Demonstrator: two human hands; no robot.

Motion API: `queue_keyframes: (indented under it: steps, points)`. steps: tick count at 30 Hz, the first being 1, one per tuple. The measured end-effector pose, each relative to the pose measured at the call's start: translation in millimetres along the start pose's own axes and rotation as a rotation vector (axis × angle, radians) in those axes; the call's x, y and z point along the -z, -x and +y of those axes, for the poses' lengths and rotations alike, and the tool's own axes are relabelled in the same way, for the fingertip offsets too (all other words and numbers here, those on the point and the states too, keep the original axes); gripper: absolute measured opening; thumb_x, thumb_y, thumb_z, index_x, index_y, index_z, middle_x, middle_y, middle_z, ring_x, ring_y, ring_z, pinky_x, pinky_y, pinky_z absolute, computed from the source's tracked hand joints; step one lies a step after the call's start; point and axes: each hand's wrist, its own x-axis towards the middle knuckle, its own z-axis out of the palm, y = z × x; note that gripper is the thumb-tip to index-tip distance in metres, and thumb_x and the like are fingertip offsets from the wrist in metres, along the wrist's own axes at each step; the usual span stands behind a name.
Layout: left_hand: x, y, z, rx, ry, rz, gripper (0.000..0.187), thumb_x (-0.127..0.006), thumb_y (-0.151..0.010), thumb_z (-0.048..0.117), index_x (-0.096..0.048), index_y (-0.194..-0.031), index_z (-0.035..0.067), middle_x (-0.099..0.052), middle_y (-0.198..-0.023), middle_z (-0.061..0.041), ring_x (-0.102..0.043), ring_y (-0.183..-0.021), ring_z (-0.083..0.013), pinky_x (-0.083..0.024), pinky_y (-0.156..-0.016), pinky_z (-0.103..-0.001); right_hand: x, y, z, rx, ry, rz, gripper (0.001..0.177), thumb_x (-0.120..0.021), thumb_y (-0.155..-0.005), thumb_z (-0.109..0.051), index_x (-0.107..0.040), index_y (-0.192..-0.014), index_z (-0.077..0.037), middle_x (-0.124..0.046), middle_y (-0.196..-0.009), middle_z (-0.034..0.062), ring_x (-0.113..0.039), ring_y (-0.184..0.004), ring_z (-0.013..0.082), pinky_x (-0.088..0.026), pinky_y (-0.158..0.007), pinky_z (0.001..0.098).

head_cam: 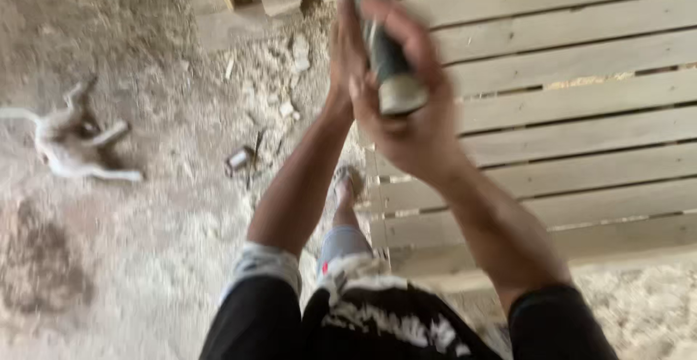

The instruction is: The person uses a hand saw to smooth the surface of a wooden pallet. A small dog is visible on the floor nearby. The person continues sawing along the slats of the pallet.

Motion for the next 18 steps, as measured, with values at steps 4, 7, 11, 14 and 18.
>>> queue_keyframes:
  steps: [4,7,11,14,18]
  points:
    - [-1,4,3,0.054,-0.130,-0.061,0.057,-0.034,-0.114,0.037,-0.029,-0.157,0.000,-0.051,-0.139,-0.022,-0.055,-0.131,-0.0355,-0.050,-0.113,-0.047,10,30,-40,0.046,-0.008,-0.012,0.052,-0.071,-0.108,0.000,-0.043,-0.151,-0.007,-0.052,-0.140,0.0069,-0.059,-0.123,0.0214,-0.049,-0.106,0.0291]
    - [-13,9,-12,-0.139,-0.138,0.036,0.057,-0.034,-0.113,0.037,-0.030,-0.156,-0.001,-0.052,-0.136,-0.023,-0.055,-0.128,-0.0355,-0.051,-0.110,-0.047,3,10,-14,0.149,0.042,0.020,0.056,-0.065,-0.102,0.005,-0.042,-0.152,-0.004,-0.050,-0.147,0.0106,-0.057,-0.131,0.0262,-0.046,-0.112,0.0337]
    - [-7,19,-6,0.043,0.015,0.051,0.058,-0.033,-0.112,0.037,-0.031,-0.154,-0.003,-0.053,-0.133,-0.023,-0.057,-0.125,-0.0355,-0.054,-0.105,-0.047,-17,14,9,-0.162,-0.110,-0.076,0.059,-0.062,-0.093,0.007,-0.044,-0.149,0.001,-0.051,-0.149,0.0141,-0.059,-0.109,0.0154,-0.054,-0.093,0.0272]
    - [10,12,57,0.375,0.469,-0.007,0.060,-0.028,-0.110,0.040,-0.049,-0.136,-0.009,-0.059,-0.113,-0.023,-0.063,-0.108,-0.0381,-0.057,-0.094,-0.054,-8,-1,-17,0.054,-0.010,-0.038,0.059,-0.063,-0.097,0.012,-0.042,-0.151,0.001,-0.050,-0.152,0.0146,-0.056,-0.133,0.0233,-0.050,-0.111,0.0302]
    - [20,6,110,-0.363,-0.515,0.007,0.031,-0.031,-0.118,0.023,-0.054,-0.126,0.004,-0.057,-0.123,-0.017,-0.053,-0.120,-0.0369,-0.051,-0.108,-0.052,41,8,-82,-0.081,-0.131,-0.019,0.053,-0.068,-0.097,0.004,-0.040,-0.142,0.001,-0.059,-0.118,0.0065,-0.066,-0.092,0.0111,-0.057,-0.076,0.0232]
